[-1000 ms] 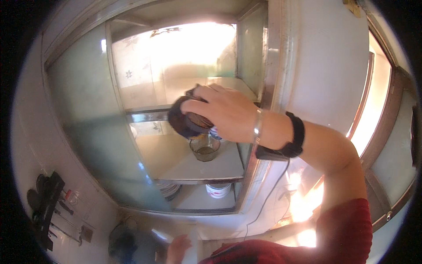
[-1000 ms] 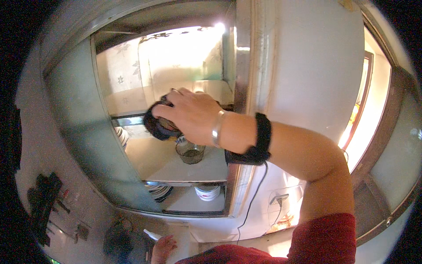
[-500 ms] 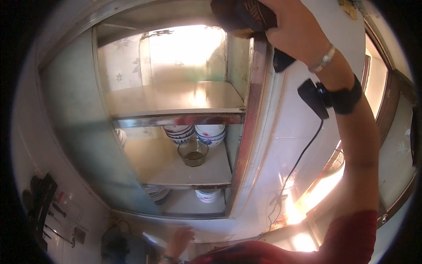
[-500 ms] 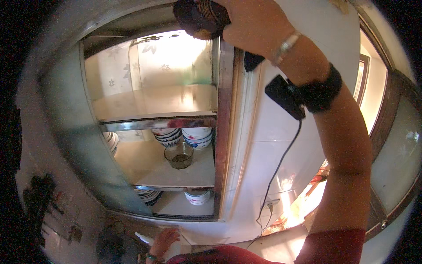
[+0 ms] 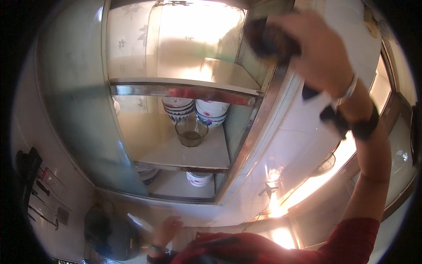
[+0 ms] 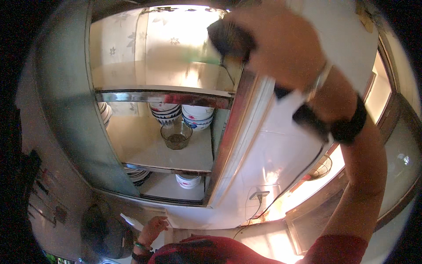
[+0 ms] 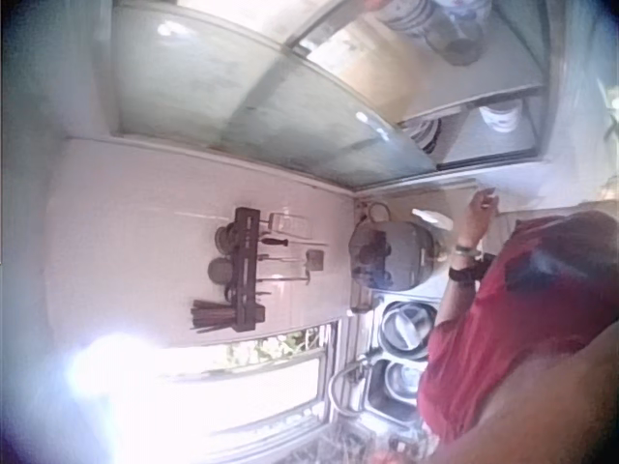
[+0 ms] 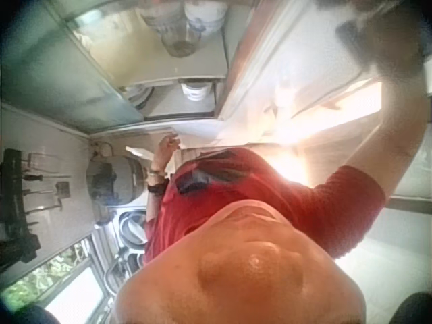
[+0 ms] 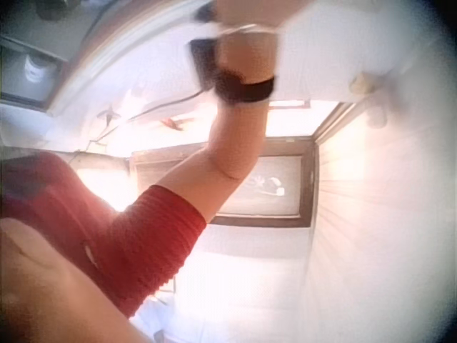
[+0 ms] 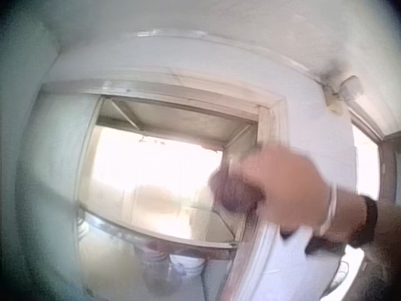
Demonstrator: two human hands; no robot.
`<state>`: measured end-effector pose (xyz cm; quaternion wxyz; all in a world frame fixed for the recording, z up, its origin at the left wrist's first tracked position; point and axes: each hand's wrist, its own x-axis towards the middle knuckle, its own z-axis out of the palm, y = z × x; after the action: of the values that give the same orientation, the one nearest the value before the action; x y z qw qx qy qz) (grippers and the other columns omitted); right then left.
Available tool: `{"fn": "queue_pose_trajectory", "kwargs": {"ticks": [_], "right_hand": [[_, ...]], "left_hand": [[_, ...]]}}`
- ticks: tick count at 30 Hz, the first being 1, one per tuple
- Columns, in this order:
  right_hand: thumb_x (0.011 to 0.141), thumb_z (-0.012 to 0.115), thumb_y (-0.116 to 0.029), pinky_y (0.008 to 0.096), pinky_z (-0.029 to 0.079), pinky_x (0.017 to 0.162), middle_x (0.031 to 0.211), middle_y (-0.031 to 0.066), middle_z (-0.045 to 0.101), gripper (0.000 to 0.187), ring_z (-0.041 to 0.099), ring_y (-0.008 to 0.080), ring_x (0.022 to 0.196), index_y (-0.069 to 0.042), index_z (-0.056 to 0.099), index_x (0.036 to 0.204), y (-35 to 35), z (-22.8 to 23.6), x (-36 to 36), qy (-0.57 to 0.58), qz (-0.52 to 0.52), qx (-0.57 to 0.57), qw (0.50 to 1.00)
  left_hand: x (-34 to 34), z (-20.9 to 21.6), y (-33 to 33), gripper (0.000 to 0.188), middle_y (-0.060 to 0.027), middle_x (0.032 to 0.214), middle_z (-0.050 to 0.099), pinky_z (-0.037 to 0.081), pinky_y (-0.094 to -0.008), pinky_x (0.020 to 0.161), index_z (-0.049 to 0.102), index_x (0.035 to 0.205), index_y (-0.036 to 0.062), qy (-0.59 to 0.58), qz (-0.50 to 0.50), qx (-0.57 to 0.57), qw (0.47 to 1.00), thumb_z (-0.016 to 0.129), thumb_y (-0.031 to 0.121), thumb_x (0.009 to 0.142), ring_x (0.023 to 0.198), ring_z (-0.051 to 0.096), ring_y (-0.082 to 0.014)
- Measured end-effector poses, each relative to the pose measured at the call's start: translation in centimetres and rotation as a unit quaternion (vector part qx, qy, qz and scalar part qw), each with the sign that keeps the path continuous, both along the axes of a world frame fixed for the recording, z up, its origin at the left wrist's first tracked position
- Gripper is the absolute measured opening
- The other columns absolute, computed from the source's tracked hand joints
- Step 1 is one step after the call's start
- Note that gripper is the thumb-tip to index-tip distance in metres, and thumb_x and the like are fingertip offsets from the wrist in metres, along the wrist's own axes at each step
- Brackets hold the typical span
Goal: The person washes a cloth in a sink by hand, rinses it under a faucet, and wrings it out. They then use the damp cloth to wipe the shelves and the interior surfaces of the sliding glass doors of a wall-mounted cabinet.
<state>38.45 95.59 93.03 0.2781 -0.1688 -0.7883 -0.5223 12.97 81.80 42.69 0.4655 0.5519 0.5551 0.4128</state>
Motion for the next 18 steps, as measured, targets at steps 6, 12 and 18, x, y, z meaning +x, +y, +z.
{"fn": "queue_pose_trajectory", "kwargs": {"ticks": [6, 12, 18], "right_hand": [[0.055, 0.060, 0.001, 0.0351, 0.049, 0.070, 0.095, 0.0112, 0.057, 0.053, 0.055, 0.0321, 0.085, -0.012, 0.056, 0.107, -1.0, -0.7, -2.4, 0.052, -0.093, 0.032, 0.994], [0.057, 0.071, -0.012, 0.0298, 0.051, 0.059, 0.096, 0.0089, 0.060, 0.047, 0.056, 0.0244, 0.085, -0.009, 0.055, 0.101, -1.8, -9.3, -1.5, -0.010, -0.097, -0.066, 0.993], [0.052, 0.058, 0.004, 0.0379, 0.047, 0.074, 0.098, 0.0111, 0.058, 0.047, 0.052, 0.0334, 0.089, -0.005, 0.055, 0.099, -1.9, -8.1, -1.3, -0.052, -0.078, -0.159, 0.983]], "left_hand": [[0.6, 0.4, 0.5, 0.031, -0.0098, 0.086, 0.063, 0.049, -0.0279, 0.072, 0.051, 0.112, -0.0011, 0.015, 0.021, 0.026, 0.999, 0.057, 0.015, 0.086, 0.081, 0.061, -0.0160], [-0.1, 0.2, -0.5, 0.033, -0.0104, 0.089, 0.064, 0.049, -0.0287, 0.070, 0.052, 0.111, -0.0002, -0.082, 0.063, -0.006, 0.995, 0.058, 0.018, 0.085, 0.080, 0.061, -0.0151], [-2.0, -1.1, -2.2, 0.028, -0.0108, 0.080, 0.064, 0.050, -0.0286, 0.065, 0.053, 0.110, -0.0002, 0.084, 0.098, 0.023, 0.991, 0.055, 0.012, 0.085, 0.074, 0.062, -0.0175]]}}
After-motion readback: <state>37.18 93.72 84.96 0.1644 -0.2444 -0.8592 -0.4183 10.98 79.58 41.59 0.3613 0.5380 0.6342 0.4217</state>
